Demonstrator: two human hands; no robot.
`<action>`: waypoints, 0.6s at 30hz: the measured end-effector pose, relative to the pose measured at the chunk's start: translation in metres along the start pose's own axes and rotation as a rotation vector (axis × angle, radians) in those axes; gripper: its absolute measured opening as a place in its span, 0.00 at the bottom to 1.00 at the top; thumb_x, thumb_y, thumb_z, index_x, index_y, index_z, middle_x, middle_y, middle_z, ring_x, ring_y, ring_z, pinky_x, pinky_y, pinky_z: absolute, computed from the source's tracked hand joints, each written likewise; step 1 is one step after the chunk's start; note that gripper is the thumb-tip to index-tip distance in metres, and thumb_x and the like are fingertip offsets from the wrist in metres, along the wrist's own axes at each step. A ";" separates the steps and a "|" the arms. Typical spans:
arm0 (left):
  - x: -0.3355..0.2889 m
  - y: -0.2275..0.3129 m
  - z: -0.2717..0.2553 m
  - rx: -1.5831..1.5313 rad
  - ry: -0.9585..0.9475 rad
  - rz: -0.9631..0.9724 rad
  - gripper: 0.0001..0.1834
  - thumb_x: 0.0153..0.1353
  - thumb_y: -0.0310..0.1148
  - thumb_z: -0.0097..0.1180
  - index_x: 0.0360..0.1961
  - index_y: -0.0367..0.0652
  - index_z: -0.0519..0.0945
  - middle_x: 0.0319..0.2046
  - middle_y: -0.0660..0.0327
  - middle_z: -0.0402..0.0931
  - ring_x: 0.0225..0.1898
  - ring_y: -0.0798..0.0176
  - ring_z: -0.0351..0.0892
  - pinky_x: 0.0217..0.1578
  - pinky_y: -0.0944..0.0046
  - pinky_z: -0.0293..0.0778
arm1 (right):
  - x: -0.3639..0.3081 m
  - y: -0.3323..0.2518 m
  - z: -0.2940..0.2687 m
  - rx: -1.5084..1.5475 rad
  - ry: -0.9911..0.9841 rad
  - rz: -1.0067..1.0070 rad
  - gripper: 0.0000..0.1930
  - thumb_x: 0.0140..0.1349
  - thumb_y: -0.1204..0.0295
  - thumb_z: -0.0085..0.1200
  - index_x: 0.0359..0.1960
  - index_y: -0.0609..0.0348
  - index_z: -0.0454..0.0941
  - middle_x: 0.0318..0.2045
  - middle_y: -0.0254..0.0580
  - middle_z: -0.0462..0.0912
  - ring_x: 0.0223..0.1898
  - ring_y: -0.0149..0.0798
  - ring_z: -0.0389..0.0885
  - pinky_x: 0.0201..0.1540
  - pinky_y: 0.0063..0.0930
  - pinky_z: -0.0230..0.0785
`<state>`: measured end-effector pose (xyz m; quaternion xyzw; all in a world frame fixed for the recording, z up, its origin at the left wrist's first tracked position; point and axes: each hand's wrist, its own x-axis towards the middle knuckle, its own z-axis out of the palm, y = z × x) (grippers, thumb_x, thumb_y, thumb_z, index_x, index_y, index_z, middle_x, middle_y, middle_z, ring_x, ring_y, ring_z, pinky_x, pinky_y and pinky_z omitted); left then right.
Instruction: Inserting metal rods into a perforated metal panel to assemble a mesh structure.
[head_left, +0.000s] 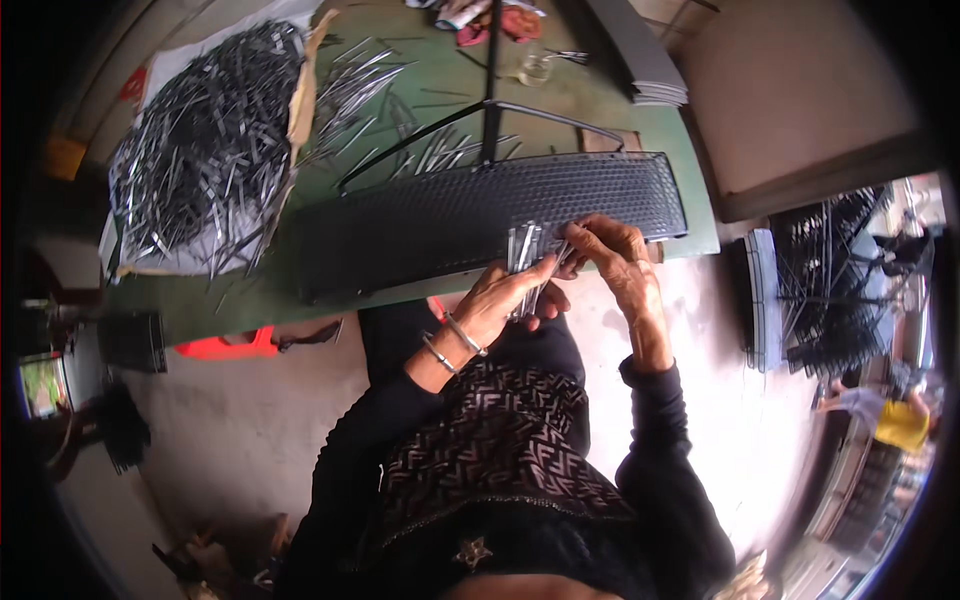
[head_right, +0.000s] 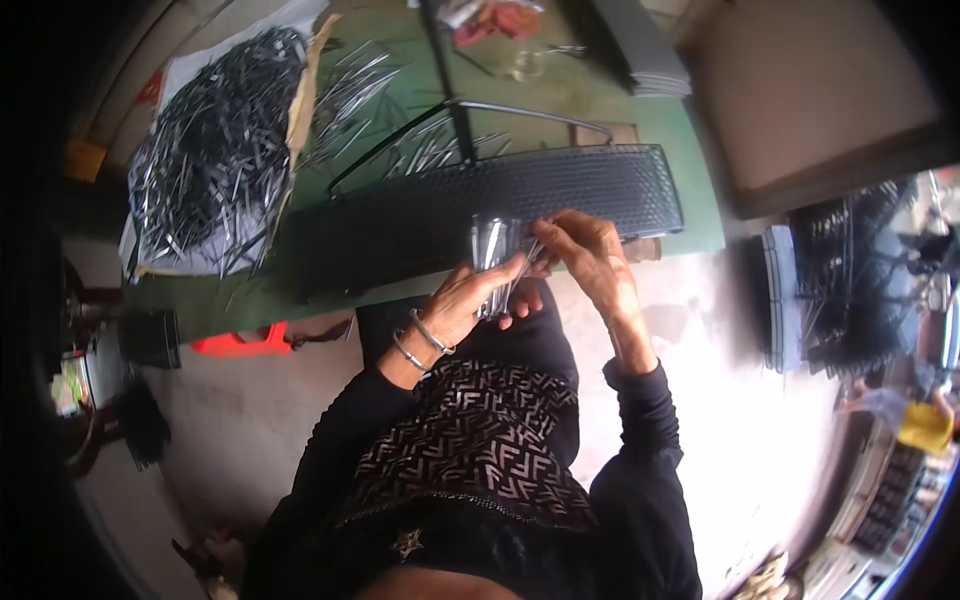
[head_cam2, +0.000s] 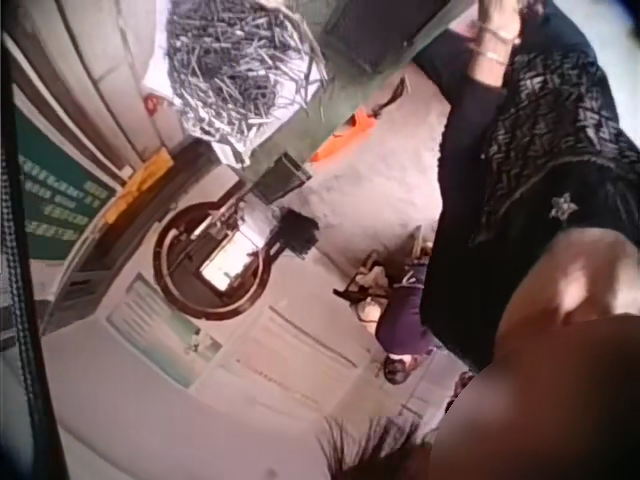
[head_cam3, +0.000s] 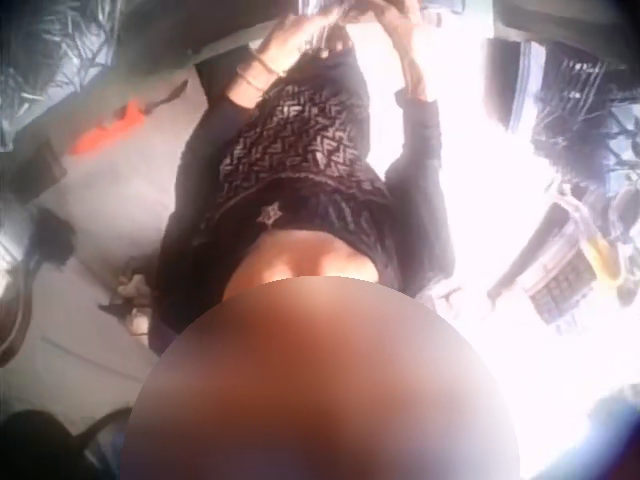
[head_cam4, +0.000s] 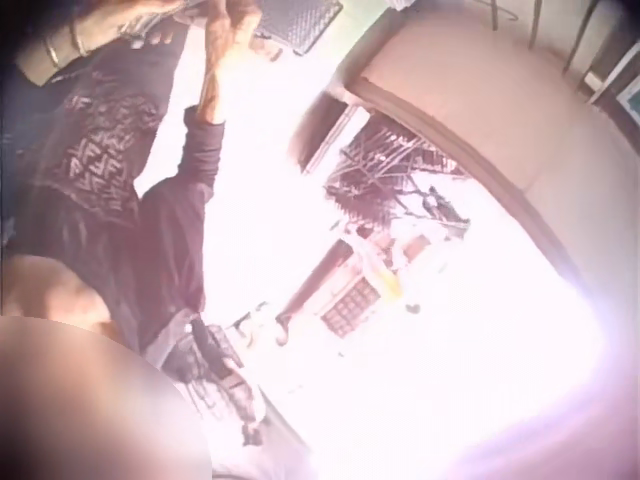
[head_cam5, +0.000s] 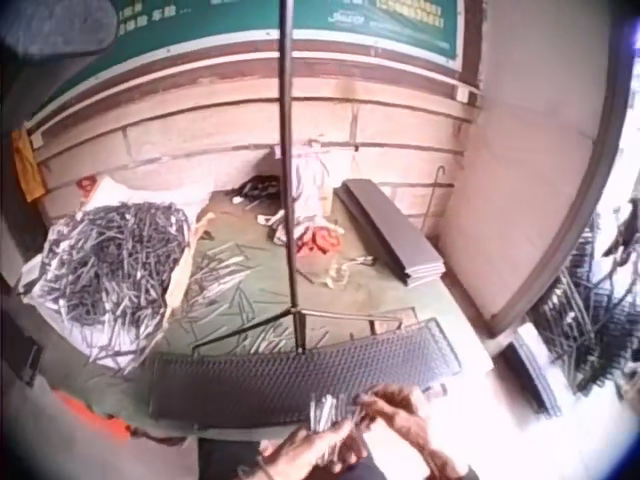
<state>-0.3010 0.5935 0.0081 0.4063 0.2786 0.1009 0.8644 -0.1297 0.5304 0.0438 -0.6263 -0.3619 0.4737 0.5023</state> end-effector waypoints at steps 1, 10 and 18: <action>0.003 0.001 0.002 0.022 0.056 -0.063 0.23 0.67 0.49 0.50 0.46 0.37 0.78 0.29 0.55 0.81 0.26 0.69 0.79 0.20 0.72 0.71 | -0.001 0.001 -0.007 -0.001 0.026 -0.001 0.10 0.65 0.68 0.56 0.34 0.65 0.79 0.23 0.36 0.80 0.28 0.28 0.80 0.34 0.20 0.71; 0.032 -0.018 0.007 -0.253 0.100 -0.178 0.21 0.67 0.48 0.51 0.48 0.42 0.76 0.35 0.54 0.81 0.35 0.60 0.82 0.35 0.55 0.81 | 0.012 -0.011 -0.089 -0.217 0.716 -0.540 0.10 0.66 0.72 0.53 0.41 0.68 0.79 0.30 0.43 0.86 0.33 0.33 0.85 0.38 0.23 0.77; 0.027 -0.045 0.006 -0.419 0.180 -0.184 0.15 0.68 0.44 0.49 0.44 0.43 0.74 0.31 0.60 0.77 0.33 0.64 0.78 0.37 0.53 0.80 | 0.076 0.028 -0.139 -0.411 0.872 -0.494 0.11 0.65 0.70 0.55 0.41 0.67 0.80 0.29 0.41 0.85 0.33 0.31 0.84 0.39 0.23 0.76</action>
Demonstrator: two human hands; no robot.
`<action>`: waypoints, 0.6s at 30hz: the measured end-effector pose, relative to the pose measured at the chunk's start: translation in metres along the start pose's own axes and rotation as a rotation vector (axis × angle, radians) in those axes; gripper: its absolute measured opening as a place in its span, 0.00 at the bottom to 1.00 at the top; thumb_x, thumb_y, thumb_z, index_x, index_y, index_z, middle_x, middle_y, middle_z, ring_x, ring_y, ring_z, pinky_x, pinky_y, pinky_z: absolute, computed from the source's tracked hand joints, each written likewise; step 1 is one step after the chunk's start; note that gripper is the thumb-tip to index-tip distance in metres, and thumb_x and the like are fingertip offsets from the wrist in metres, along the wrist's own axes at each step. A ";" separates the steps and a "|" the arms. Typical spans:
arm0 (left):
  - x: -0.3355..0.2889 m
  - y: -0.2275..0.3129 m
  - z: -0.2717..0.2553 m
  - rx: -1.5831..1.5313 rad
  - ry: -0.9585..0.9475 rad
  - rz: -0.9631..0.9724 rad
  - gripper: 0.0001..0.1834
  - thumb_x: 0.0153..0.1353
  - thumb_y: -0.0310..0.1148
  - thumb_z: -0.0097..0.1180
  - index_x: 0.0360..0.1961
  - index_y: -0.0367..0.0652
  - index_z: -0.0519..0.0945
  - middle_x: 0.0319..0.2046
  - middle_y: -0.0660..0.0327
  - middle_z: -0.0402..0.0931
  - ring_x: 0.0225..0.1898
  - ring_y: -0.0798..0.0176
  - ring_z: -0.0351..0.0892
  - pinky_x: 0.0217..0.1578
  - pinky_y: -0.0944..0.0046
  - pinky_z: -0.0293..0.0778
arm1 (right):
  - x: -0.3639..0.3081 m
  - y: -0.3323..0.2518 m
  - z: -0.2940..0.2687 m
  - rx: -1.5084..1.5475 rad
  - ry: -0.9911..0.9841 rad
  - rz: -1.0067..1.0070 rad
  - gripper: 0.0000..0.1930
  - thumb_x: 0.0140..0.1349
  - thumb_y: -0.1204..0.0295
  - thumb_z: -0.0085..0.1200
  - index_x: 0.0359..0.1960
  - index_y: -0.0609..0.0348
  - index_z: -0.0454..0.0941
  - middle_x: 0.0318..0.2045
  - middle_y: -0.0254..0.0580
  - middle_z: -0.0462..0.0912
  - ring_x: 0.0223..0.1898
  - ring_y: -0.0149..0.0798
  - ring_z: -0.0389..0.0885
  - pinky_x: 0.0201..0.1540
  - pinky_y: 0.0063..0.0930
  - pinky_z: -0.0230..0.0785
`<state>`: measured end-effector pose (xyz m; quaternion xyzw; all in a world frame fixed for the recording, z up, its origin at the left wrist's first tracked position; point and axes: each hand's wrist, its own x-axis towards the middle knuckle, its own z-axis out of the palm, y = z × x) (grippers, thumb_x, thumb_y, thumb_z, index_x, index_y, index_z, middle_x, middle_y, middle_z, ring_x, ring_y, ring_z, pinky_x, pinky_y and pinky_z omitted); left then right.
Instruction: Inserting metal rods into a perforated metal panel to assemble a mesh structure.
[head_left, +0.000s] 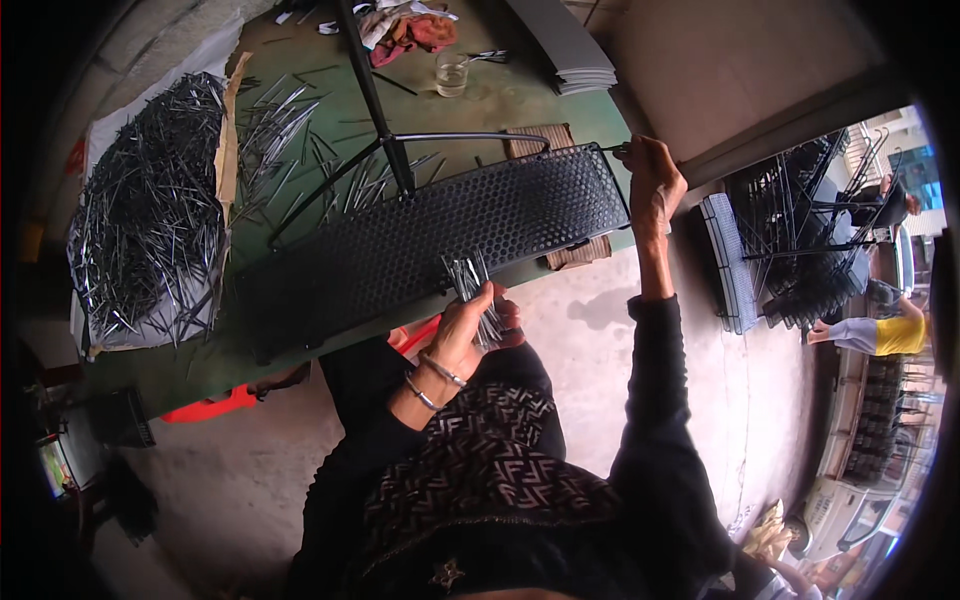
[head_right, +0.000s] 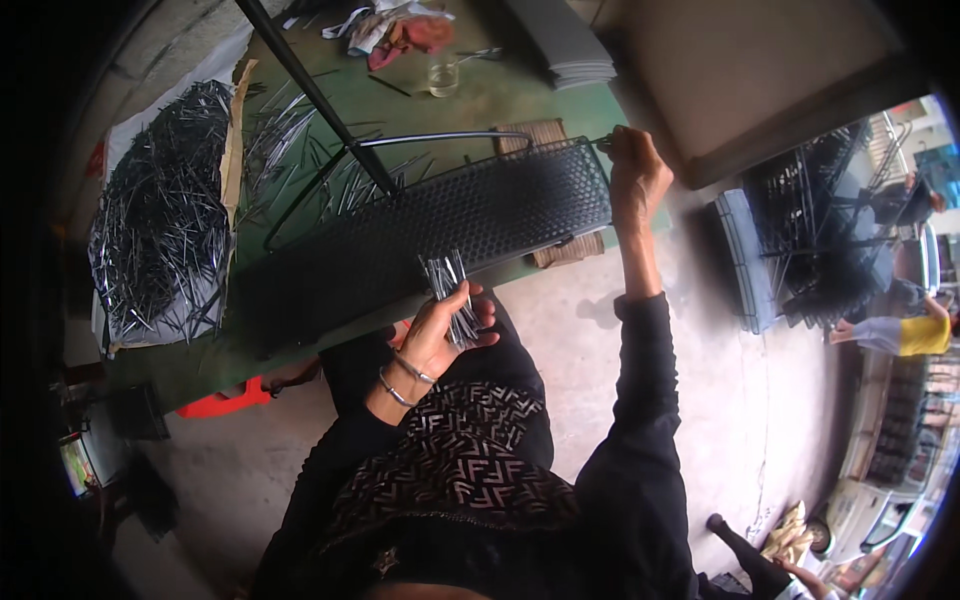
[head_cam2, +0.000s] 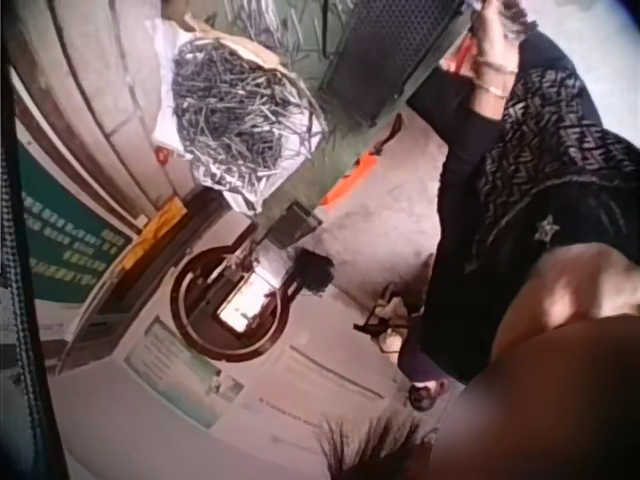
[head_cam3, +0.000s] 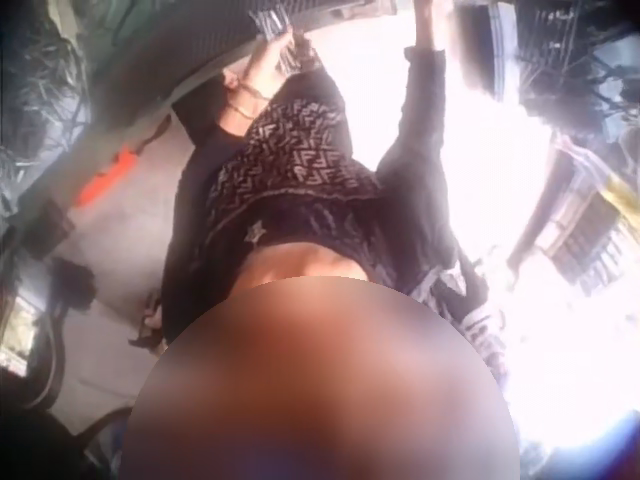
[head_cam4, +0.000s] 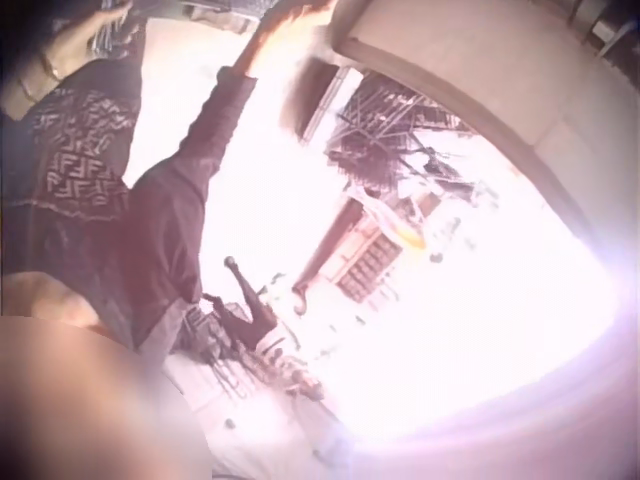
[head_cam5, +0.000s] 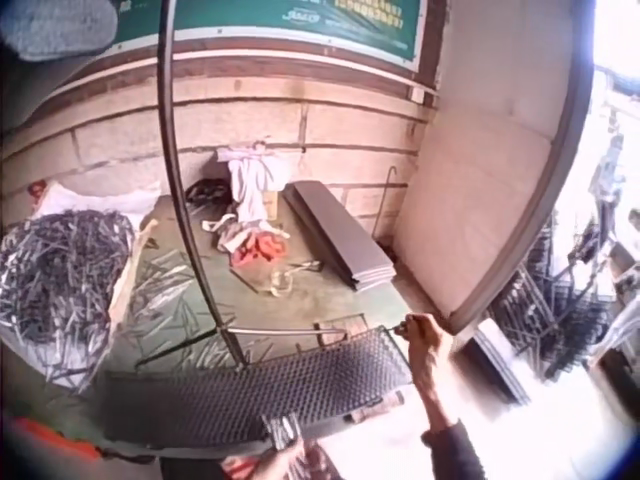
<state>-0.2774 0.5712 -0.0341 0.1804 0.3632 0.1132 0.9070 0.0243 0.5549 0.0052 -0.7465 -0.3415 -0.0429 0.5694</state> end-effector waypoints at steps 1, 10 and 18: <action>-0.001 0.002 0.003 -0.004 -0.005 -0.003 0.15 0.68 0.44 0.49 0.44 0.43 0.74 0.31 0.60 0.77 0.33 0.64 0.78 0.37 0.53 0.80 | 0.001 0.006 0.002 -0.029 -0.019 -0.008 0.11 0.65 0.69 0.54 0.41 0.67 0.80 0.29 0.40 0.85 0.33 0.31 0.84 0.38 0.23 0.76; -0.008 0.018 0.023 0.003 -0.147 -0.001 0.19 0.70 0.45 0.48 0.49 0.39 0.71 0.22 0.68 0.63 0.21 0.76 0.59 0.21 0.74 0.56 | 0.015 0.009 0.007 -0.236 -0.086 -0.122 0.11 0.65 0.70 0.53 0.39 0.67 0.81 0.27 0.43 0.85 0.29 0.33 0.85 0.34 0.24 0.74; -0.002 0.019 0.031 0.042 -0.145 0.037 0.17 0.70 0.43 0.49 0.46 0.38 0.72 0.21 0.69 0.62 0.20 0.78 0.56 0.18 0.76 0.50 | 0.029 0.004 0.007 -0.399 -0.171 -0.151 0.12 0.63 0.69 0.53 0.38 0.67 0.81 0.22 0.44 0.84 0.27 0.31 0.84 0.32 0.25 0.73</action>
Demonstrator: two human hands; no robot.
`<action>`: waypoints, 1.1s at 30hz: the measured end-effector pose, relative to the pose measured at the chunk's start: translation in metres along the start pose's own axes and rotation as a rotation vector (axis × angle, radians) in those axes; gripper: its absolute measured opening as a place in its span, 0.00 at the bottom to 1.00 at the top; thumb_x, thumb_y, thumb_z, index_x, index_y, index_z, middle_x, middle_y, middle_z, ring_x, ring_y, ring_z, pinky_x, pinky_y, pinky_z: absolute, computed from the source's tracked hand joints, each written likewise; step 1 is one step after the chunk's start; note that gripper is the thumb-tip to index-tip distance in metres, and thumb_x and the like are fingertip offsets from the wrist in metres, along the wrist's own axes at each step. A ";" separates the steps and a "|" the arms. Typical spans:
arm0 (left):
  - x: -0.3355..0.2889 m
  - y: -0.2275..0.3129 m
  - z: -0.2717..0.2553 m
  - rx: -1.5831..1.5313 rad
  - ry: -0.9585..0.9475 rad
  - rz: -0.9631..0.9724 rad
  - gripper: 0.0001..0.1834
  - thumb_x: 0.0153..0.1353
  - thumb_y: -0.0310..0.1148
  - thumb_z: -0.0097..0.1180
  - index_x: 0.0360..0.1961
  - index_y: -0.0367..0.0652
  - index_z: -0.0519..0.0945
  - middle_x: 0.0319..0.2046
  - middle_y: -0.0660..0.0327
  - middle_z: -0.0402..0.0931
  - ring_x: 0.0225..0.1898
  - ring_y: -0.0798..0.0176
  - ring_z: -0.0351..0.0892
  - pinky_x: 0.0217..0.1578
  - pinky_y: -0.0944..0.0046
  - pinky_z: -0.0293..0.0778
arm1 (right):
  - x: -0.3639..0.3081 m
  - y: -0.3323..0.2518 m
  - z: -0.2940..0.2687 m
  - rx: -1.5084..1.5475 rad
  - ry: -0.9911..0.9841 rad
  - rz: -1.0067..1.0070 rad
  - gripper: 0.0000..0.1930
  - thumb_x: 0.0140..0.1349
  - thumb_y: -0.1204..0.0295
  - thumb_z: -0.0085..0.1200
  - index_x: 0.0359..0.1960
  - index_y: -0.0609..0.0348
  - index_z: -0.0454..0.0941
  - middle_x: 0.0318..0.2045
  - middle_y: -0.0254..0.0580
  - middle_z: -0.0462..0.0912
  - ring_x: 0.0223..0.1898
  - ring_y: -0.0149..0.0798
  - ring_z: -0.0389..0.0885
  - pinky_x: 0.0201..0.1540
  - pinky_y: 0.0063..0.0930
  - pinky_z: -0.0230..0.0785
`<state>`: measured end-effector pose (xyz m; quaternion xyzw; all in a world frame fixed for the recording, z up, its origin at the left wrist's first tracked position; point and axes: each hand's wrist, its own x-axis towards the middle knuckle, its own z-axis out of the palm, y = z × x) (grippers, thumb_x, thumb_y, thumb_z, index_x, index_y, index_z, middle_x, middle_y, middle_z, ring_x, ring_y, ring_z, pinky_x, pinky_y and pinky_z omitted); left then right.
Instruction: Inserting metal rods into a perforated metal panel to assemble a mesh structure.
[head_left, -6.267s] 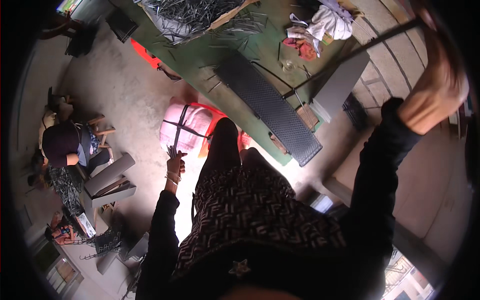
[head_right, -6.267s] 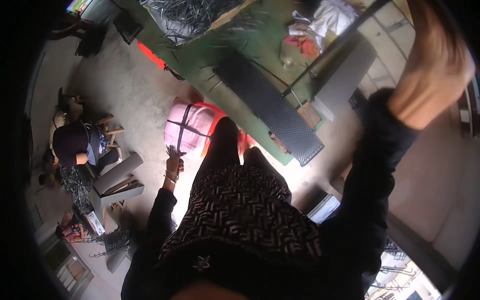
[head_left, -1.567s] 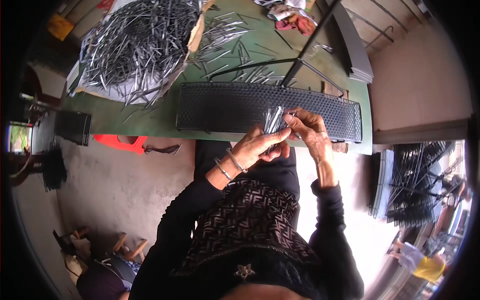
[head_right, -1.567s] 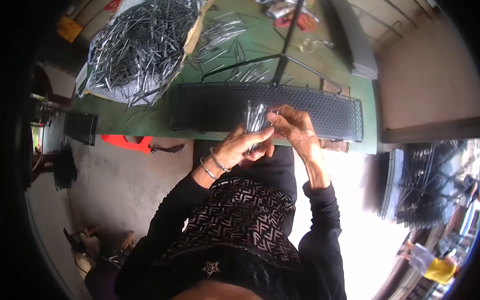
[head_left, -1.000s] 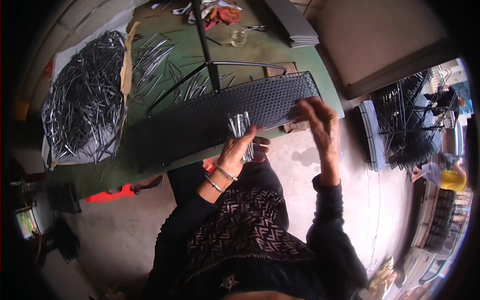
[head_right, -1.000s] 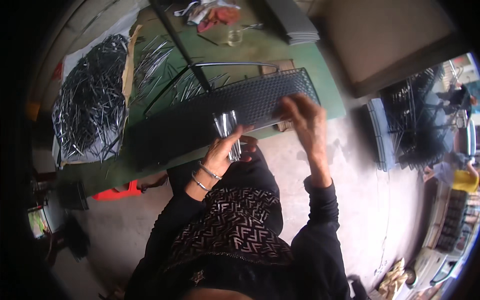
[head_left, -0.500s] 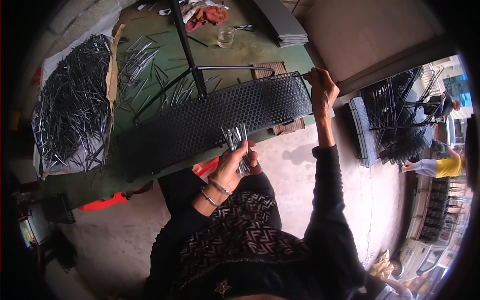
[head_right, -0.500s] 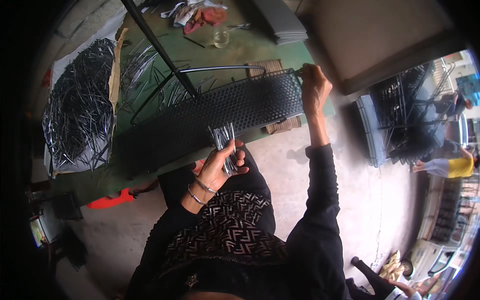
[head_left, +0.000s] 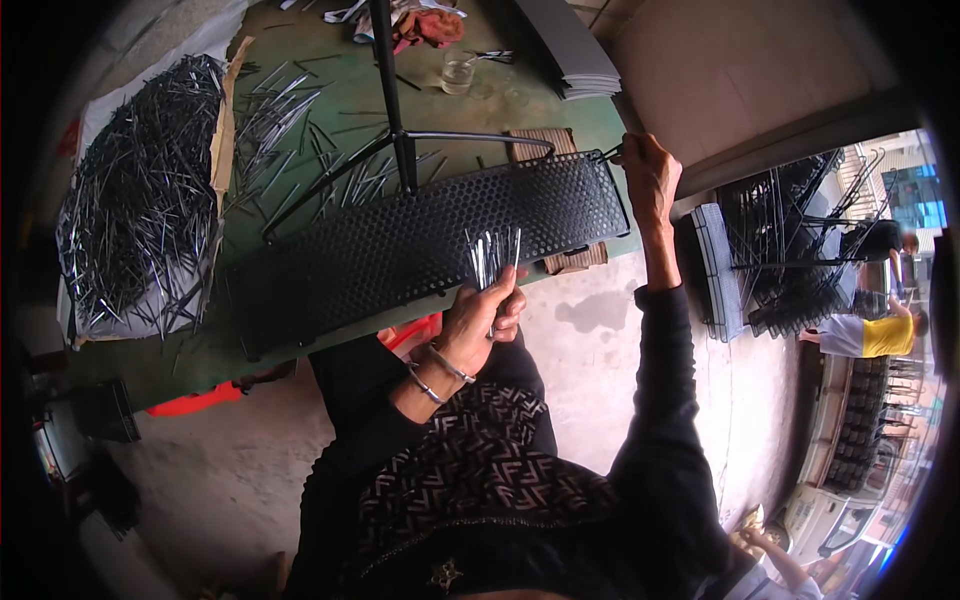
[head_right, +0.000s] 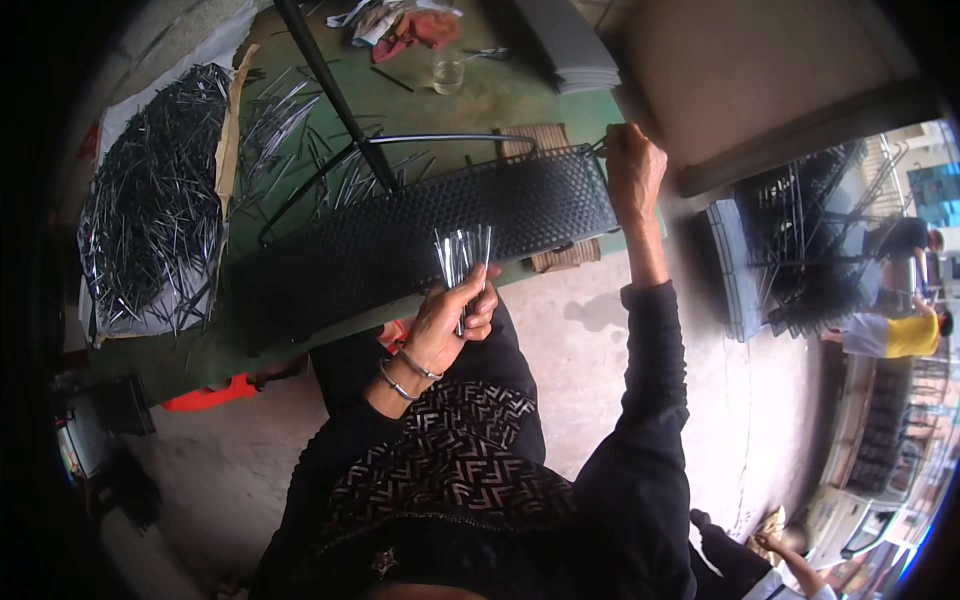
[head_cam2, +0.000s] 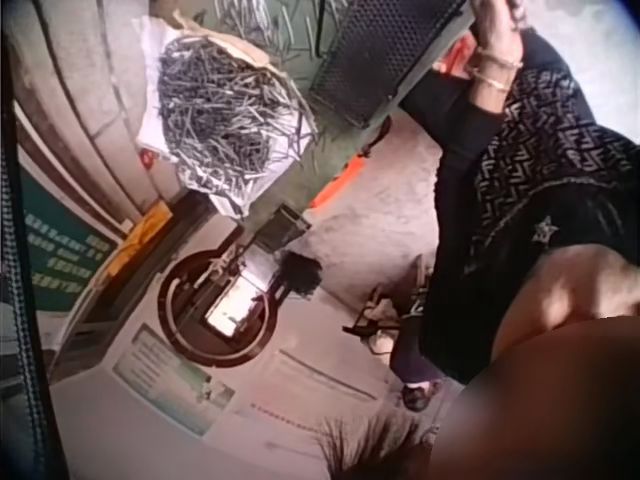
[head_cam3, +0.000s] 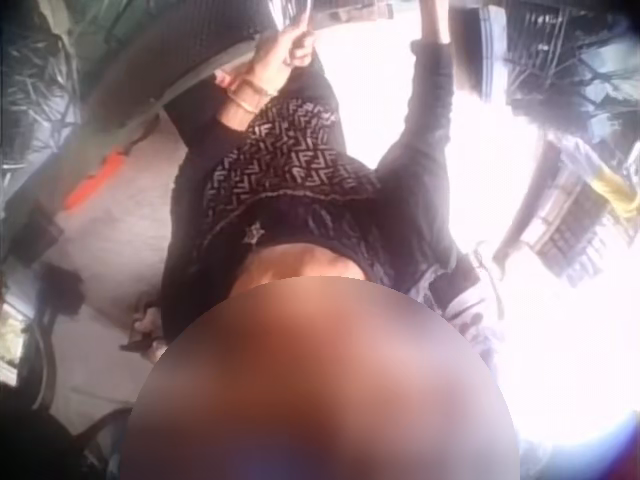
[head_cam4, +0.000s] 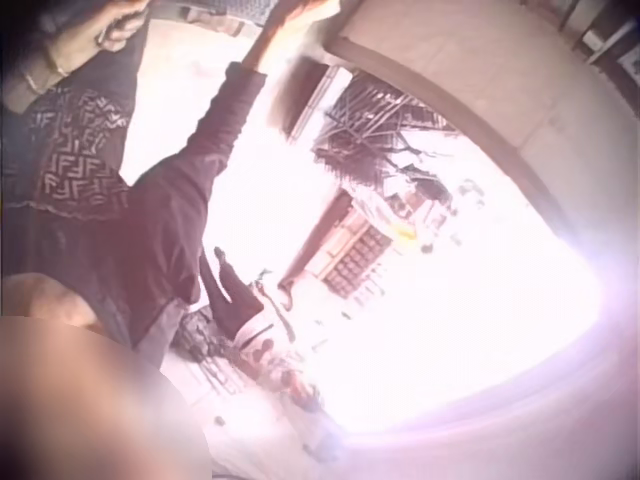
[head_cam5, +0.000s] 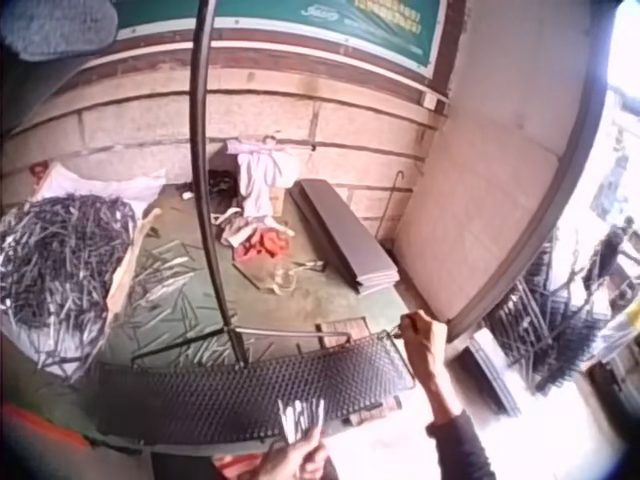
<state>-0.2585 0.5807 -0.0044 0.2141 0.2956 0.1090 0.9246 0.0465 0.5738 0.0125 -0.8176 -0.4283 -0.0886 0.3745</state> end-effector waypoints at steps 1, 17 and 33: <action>0.002 -0.001 -0.001 -0.001 0.002 0.002 0.17 0.70 0.43 0.49 0.46 0.38 0.72 0.21 0.69 0.62 0.20 0.78 0.56 0.18 0.76 0.50 | 0.000 0.001 0.001 0.052 -0.034 0.031 0.12 0.63 0.68 0.52 0.38 0.66 0.81 0.23 0.45 0.84 0.27 0.31 0.84 0.33 0.25 0.73; 0.013 -0.002 0.021 0.103 0.023 0.084 0.20 0.68 0.45 0.50 0.50 0.38 0.75 0.29 0.62 0.73 0.21 0.77 0.62 0.19 0.76 0.54 | -0.003 0.009 0.014 -0.015 -0.144 0.090 0.13 0.61 0.60 0.54 0.38 0.54 0.84 0.27 0.48 0.83 0.31 0.44 0.83 0.36 0.35 0.73; 0.015 0.000 0.028 0.110 0.017 0.134 0.17 0.64 0.41 0.56 0.47 0.40 0.77 0.32 0.57 0.80 0.20 0.77 0.67 0.16 0.79 0.55 | -0.076 -0.080 -0.038 0.611 -0.827 0.330 0.25 0.58 0.60 0.63 0.48 0.71 0.77 0.37 0.44 0.81 0.38 0.32 0.78 0.40 0.26 0.73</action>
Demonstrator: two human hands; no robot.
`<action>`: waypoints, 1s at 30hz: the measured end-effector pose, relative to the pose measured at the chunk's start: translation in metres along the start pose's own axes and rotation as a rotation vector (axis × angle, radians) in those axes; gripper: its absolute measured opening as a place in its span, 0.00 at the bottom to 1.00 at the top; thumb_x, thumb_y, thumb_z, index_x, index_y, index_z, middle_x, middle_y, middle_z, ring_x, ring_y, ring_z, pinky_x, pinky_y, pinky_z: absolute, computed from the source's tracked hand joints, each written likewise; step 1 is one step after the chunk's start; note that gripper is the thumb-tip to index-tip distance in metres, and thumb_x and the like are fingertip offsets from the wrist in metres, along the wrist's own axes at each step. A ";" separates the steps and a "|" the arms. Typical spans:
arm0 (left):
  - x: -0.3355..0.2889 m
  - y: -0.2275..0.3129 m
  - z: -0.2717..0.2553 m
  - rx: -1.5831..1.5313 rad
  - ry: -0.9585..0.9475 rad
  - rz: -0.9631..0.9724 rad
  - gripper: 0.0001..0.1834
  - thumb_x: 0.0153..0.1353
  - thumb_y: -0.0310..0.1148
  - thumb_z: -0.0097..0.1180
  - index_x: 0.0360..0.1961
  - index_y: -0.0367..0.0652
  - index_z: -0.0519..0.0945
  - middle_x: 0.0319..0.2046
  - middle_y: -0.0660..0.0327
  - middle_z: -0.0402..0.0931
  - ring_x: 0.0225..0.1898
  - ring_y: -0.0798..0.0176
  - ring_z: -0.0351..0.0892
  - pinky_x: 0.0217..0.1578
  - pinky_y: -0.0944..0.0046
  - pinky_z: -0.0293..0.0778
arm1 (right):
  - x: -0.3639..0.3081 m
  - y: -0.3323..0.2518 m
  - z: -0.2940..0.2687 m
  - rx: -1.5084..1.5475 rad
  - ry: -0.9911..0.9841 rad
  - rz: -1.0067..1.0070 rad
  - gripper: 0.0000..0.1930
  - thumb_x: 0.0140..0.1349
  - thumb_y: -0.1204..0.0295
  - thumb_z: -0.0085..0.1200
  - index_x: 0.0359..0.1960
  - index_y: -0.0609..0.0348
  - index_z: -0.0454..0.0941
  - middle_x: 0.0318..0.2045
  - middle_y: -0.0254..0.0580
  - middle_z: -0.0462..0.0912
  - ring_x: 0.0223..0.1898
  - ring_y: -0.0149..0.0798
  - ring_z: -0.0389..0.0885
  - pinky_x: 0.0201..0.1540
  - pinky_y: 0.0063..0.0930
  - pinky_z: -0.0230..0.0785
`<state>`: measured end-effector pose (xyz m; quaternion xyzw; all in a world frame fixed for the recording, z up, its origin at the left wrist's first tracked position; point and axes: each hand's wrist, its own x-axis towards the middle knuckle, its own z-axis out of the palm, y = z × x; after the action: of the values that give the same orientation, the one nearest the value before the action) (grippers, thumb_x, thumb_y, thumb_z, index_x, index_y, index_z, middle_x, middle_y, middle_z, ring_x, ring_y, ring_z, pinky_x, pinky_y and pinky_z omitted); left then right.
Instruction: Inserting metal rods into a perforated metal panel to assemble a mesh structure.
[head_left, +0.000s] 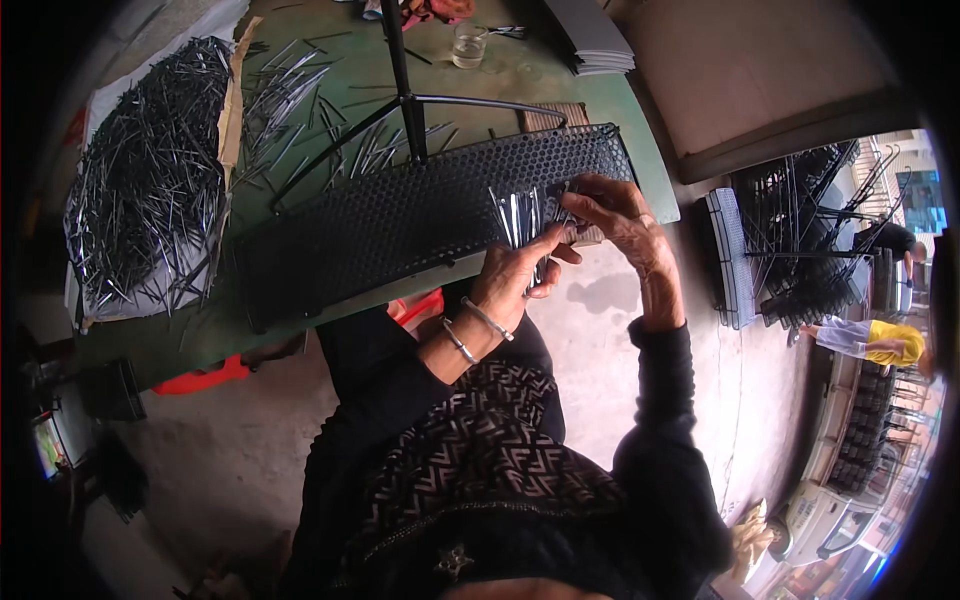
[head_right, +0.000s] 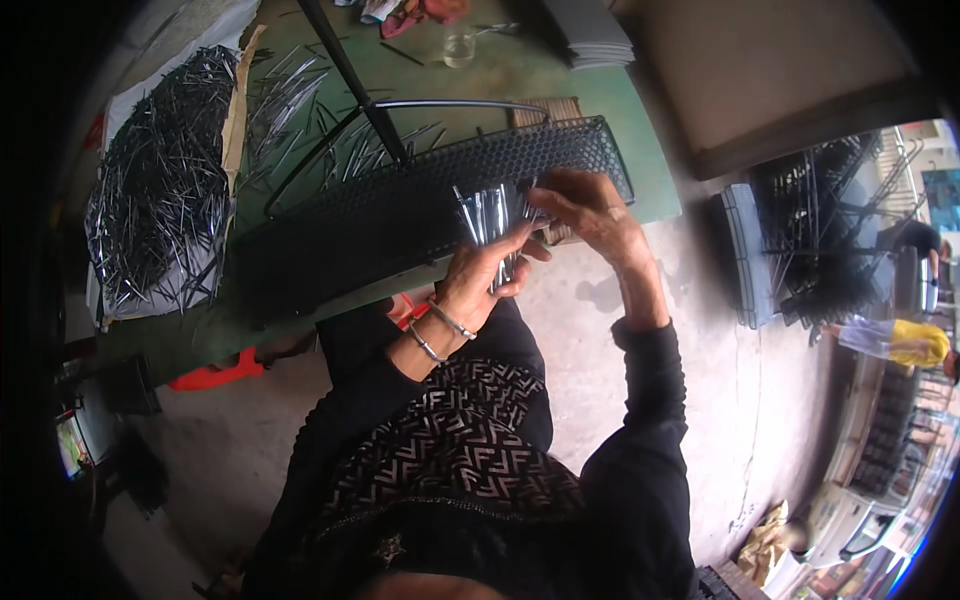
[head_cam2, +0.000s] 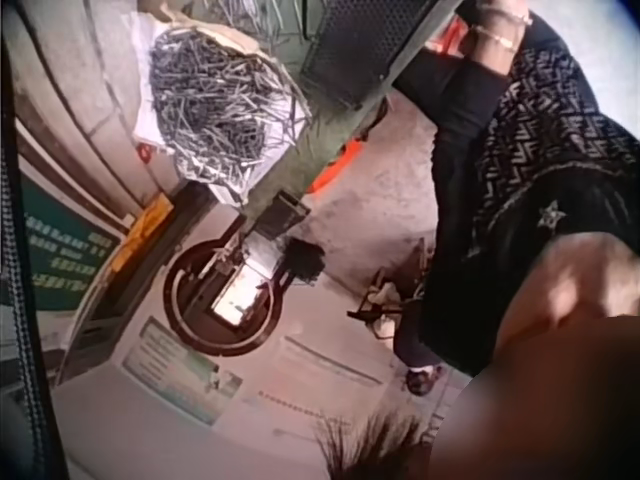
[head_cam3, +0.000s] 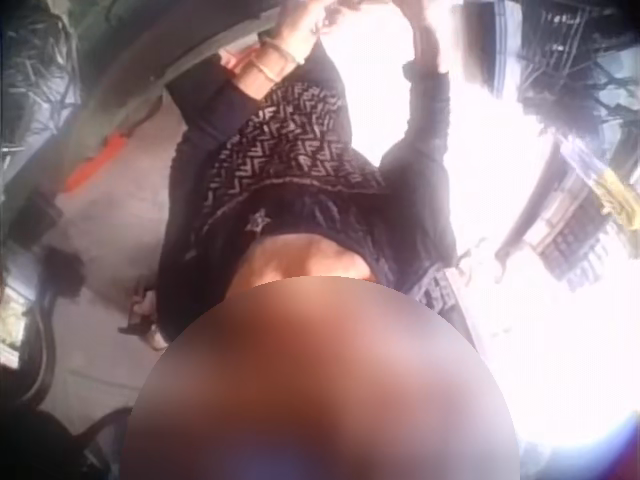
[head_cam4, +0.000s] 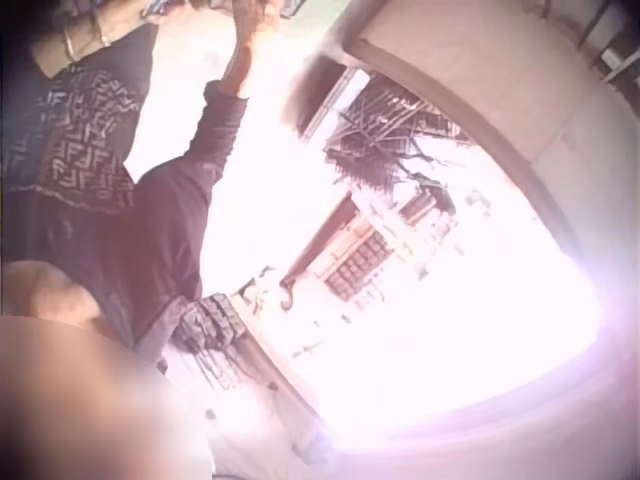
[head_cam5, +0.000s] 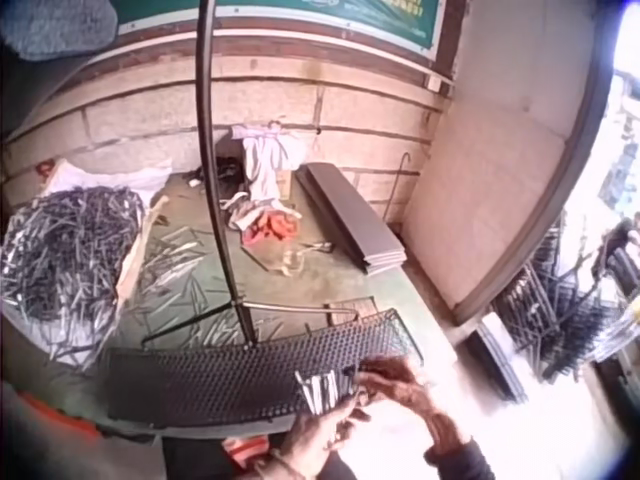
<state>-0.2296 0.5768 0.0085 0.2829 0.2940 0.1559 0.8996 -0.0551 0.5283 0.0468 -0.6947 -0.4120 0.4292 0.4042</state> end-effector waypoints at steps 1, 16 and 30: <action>0.000 0.000 0.001 0.004 -0.013 0.010 0.15 0.64 0.40 0.56 0.46 0.41 0.77 0.33 0.56 0.80 0.20 0.76 0.68 0.15 0.79 0.55 | -0.009 -0.004 0.012 0.060 0.164 0.035 0.24 0.59 0.61 0.63 0.47 0.70 0.77 0.35 0.43 0.80 0.37 0.31 0.78 0.40 0.25 0.73; 0.005 0.000 -0.009 0.149 -0.120 -0.065 0.15 0.65 0.42 0.56 0.47 0.45 0.76 0.40 0.55 0.82 0.32 0.70 0.80 0.17 0.79 0.57 | -0.007 0.002 -0.009 0.162 -0.093 0.091 0.10 0.61 0.71 0.59 0.34 0.68 0.77 0.27 0.40 0.80 0.28 0.31 0.81 0.33 0.23 0.75; 0.027 -0.027 -0.015 0.002 -0.077 -0.151 0.22 0.69 0.46 0.48 0.52 0.38 0.74 0.40 0.50 0.81 0.38 0.59 0.82 0.37 0.59 0.80 | 0.046 0.022 -0.060 -0.341 0.817 -0.437 0.08 0.64 0.73 0.51 0.37 0.64 0.80 0.26 0.40 0.84 0.29 0.28 0.83 0.33 0.21 0.72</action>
<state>-0.2149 0.5741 -0.0296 0.2667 0.2798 0.0762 0.9191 0.0192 0.5511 0.0332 -0.7599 -0.4202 -0.0468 0.4938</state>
